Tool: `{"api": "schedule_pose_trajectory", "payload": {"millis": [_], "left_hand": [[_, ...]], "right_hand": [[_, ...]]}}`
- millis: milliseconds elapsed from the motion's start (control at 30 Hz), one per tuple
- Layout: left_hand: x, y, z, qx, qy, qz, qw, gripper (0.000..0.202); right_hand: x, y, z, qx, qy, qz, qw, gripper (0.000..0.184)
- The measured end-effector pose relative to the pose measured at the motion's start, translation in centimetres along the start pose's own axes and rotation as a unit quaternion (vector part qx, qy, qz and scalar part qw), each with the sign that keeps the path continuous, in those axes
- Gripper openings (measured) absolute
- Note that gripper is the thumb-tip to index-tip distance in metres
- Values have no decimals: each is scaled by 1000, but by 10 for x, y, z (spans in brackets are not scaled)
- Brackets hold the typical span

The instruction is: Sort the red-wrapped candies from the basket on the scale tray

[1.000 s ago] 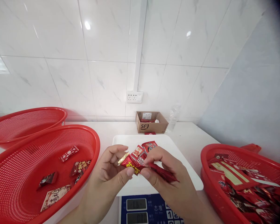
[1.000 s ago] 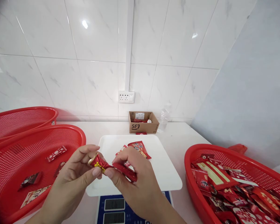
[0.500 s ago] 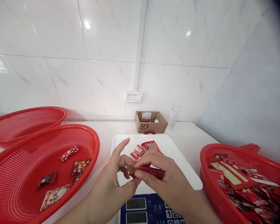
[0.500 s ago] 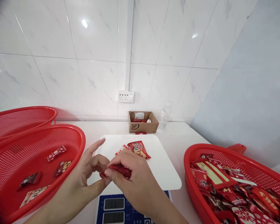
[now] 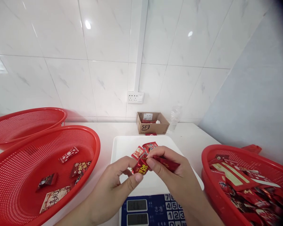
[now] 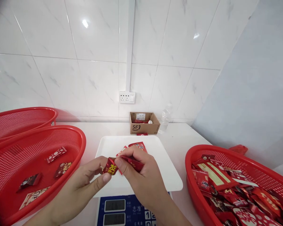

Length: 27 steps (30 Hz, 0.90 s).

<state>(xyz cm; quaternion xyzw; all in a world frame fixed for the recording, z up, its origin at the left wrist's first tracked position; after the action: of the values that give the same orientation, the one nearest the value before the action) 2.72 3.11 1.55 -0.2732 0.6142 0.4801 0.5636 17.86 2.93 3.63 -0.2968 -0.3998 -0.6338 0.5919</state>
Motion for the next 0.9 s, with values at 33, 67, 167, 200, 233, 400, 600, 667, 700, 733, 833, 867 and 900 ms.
{"api": "schedule_pose_trajectory", "payload": {"millis": [33, 67, 167, 200, 233, 400, 600, 667, 700, 733, 833, 867, 900], "left_hand": [[0, 2, 1, -7, 3, -1, 1000, 23], [1, 4, 2, -17, 7, 0, 1000, 24], [5, 11, 7, -59, 31, 29, 997, 29], [7, 14, 9, -77, 40, 53, 995, 30], [10, 16, 11, -95, 47, 85, 991, 31], [26, 19, 22, -129, 13, 262, 956, 26], [36, 13, 29, -86, -30, 325, 941, 23], [35, 12, 29, -84, -43, 335, 937, 22], [36, 11, 29, -84, -48, 341, 935, 22], [36, 11, 29, -84, -52, 346, 933, 22], [38, 11, 29, -81, -59, 359, 928, 24], [39, 11, 29, -79, -59, 361, 927, 24], [40, 11, 29, -79, -58, 362, 927, 25]], "right_hand": [[0, 1, 1, 1, -8, -14, 1000, 17], [-1, 3, 3, 4, -16, -33, 999, 17], [-8, 13, 9, 14, -47, -135, 990, 17], [-11, 17, 12, 19, -59, -176, 982, 16], [-15, 20, 14, 30, -68, -213, 974, 14], [-32, 20, 21, 148, -100, -323, 929, 5], [-38, 16, 21, 200, -121, -398, 887, 7], [-38, 17, 21, 206, -116, -403, 884, 10], [-38, 17, 21, 209, -113, -403, 884, 12], [-39, 17, 21, 210, -109, -402, 884, 14], [-39, 18, 21, 216, -101, -399, 885, 19], [-39, 18, 20, 215, -99, -400, 885, 20], [-39, 19, 20, 214, -98, -403, 885, 22]]}}
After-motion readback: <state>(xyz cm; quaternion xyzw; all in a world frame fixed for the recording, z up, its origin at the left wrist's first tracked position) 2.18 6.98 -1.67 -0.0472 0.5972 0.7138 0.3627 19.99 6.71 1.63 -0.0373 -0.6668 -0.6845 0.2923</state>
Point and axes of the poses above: each hand's wrist, its own z-axis towards the middle knuckle, its own y-axis out of the back of the hand, x = y × z, the point moved 4 cm from there along z, towards the middle knuckle, and after that the axes turned 8 degrees about y, right-handed, at the moved point
